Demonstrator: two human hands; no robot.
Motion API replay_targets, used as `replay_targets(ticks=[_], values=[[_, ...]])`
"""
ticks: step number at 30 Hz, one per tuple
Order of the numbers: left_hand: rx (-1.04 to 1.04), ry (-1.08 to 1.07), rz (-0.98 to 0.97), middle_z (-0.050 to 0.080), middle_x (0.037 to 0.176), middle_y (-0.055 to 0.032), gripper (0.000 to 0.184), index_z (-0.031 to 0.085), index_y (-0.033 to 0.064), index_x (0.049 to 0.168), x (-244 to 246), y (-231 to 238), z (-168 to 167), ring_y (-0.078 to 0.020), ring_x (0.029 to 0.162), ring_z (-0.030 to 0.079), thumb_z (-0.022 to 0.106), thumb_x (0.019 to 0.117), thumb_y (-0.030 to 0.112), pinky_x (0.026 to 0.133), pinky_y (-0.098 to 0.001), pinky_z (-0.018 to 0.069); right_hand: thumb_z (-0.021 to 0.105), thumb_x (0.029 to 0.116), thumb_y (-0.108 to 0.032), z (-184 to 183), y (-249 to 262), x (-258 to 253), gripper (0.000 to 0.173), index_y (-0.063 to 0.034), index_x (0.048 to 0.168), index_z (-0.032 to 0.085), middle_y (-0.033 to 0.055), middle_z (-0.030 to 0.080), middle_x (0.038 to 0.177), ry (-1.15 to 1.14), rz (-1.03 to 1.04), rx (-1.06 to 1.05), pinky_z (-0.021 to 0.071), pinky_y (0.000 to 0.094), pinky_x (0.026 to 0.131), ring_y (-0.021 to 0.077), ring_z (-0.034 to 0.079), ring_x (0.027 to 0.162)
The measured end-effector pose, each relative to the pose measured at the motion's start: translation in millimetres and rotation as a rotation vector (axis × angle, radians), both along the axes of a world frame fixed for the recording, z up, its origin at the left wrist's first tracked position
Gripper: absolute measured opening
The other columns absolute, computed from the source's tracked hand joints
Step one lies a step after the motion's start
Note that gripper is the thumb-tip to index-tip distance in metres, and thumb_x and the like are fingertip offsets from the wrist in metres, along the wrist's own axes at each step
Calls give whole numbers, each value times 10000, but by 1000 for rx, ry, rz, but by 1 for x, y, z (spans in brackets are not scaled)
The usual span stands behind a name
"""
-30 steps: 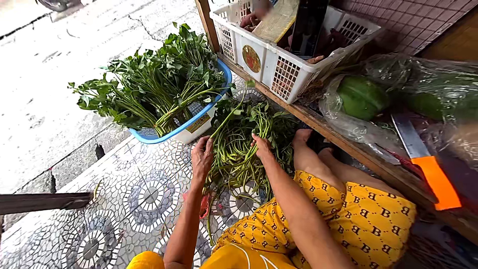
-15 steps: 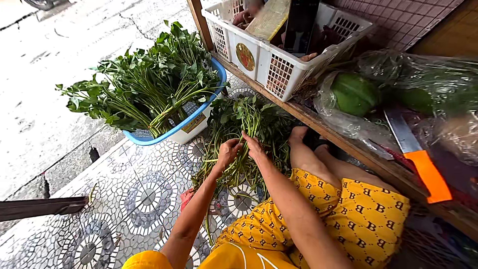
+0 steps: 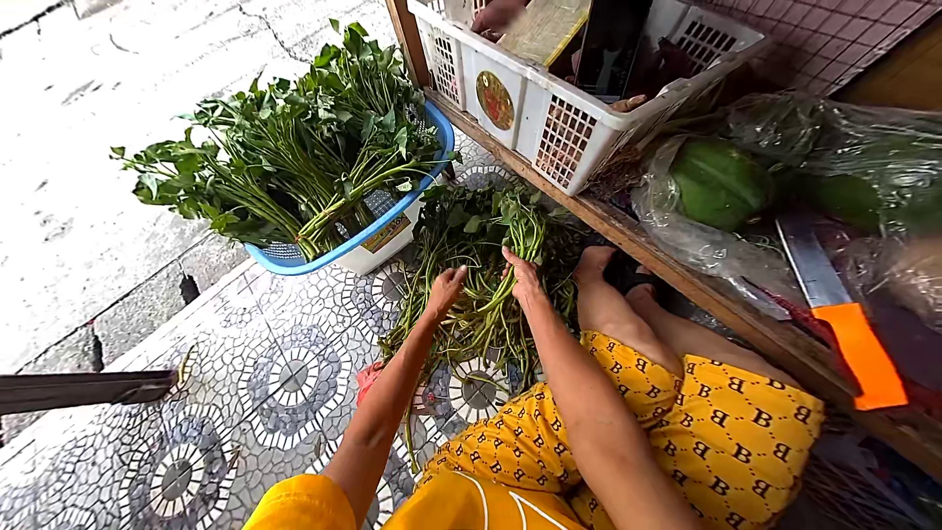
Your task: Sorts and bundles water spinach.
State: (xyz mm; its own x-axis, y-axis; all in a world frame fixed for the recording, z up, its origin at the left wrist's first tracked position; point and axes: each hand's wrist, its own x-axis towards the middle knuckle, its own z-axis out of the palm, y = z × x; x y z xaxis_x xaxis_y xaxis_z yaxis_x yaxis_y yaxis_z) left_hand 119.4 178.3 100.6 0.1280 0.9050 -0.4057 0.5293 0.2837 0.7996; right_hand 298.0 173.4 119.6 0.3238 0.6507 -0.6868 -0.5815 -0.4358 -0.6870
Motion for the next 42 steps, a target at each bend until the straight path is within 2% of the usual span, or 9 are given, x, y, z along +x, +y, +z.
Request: replay_targets(ticks=[4, 13, 17, 20, 24, 28, 33, 39, 42], values=[[-47, 349, 308, 569, 1400, -273, 387, 595, 20, 1385, -39, 44, -54, -411, 1338, 526, 534, 1031, 165, 1118, -561, 409, 777, 924, -198, -4, -1, 1, 313, -27, 1108, 591, 43, 526, 804, -74, -55, -17, 502, 276, 562, 119, 507, 582], [-159, 109, 262, 646, 1287, -220, 348, 618, 4, 1344, -63, 42, -101, -306, 1150, 630, 548, 1057, 188, 992, -477, 493, 738, 941, -98, 0, 0, -3, 374, -4, 1273, 594, 90, 621, 943, -9, 9, 51, 527, 301, 653, 142, 575, 697], [37, 404, 195, 596, 1369, -270, 384, 574, -6, 1390, -55, 37, -48, -415, 1302, 561, 466, 1075, 184, 1097, -579, 422, 738, 950, -125, 2, 0, -5, 343, -14, 1250, 617, 65, 627, 899, -16, 45, 61, 512, 272, 615, 115, 563, 660], [278, 425, 144, 611, 1311, -289, 384, 513, -24, 1406, -44, 21, -6, -451, 1208, 610, 442, 1095, 190, 1032, -606, 461, 750, 938, -105, 0, 2, -5, 360, -5, 1247, 596, 88, 617, 962, -24, 49, 80, 524, 281, 641, 127, 567, 685], [366, 301, -12, 701, 1136, -220, 356, 590, 53, 1372, -16, -4, 33, -399, 1020, 683, 509, 1079, 238, 912, -617, 505, 772, 925, -133, -9, -1, -11, 409, -15, 1274, 593, 99, 609, 991, -57, 92, 83, 517, 308, 664, 141, 557, 706], [332, 247, -158, 663, 1263, -200, 322, 649, 41, 1316, 17, -15, 37, -356, 1118, 661, 584, 1038, 190, 982, -561, 506, 782, 926, -203, -6, -3, -15, 395, -13, 1233, 622, 84, 625, 927, -110, 146, 90, 508, 318, 678, 138, 556, 704], [247, 345, -248, 648, 1319, -184, 327, 651, 37, 1308, 51, -26, 37, -355, 1166, 653, 545, 1049, 207, 1001, -554, 498, 848, 866, -275, -7, -7, -13, 715, 44, 1395, 489, 252, 578, 1317, -151, 214, 82, 471, 493, 1005, 322, 567, 1175], [210, 404, -322, 613, 1372, -194, 362, 618, 62, 1377, 58, -35, 39, -374, 1159, 657, 477, 1076, 205, 994, -548, 508, 831, 879, -218, -19, -5, -11, 573, 33, 1317, 560, 211, 634, 1201, -104, 221, 85, 515, 449, 932, 270, 615, 1062], [276, 293, -291, 655, 1279, -219, 349, 684, -5, 1249, 43, -18, 37, -370, 1176, 641, 498, 1077, 234, 1030, -557, 483, 823, 887, -203, -23, -7, -8, 534, 38, 1296, 580, 210, 634, 1213, -100, 255, 61, 510, 441, 948, 265, 611, 1082]])
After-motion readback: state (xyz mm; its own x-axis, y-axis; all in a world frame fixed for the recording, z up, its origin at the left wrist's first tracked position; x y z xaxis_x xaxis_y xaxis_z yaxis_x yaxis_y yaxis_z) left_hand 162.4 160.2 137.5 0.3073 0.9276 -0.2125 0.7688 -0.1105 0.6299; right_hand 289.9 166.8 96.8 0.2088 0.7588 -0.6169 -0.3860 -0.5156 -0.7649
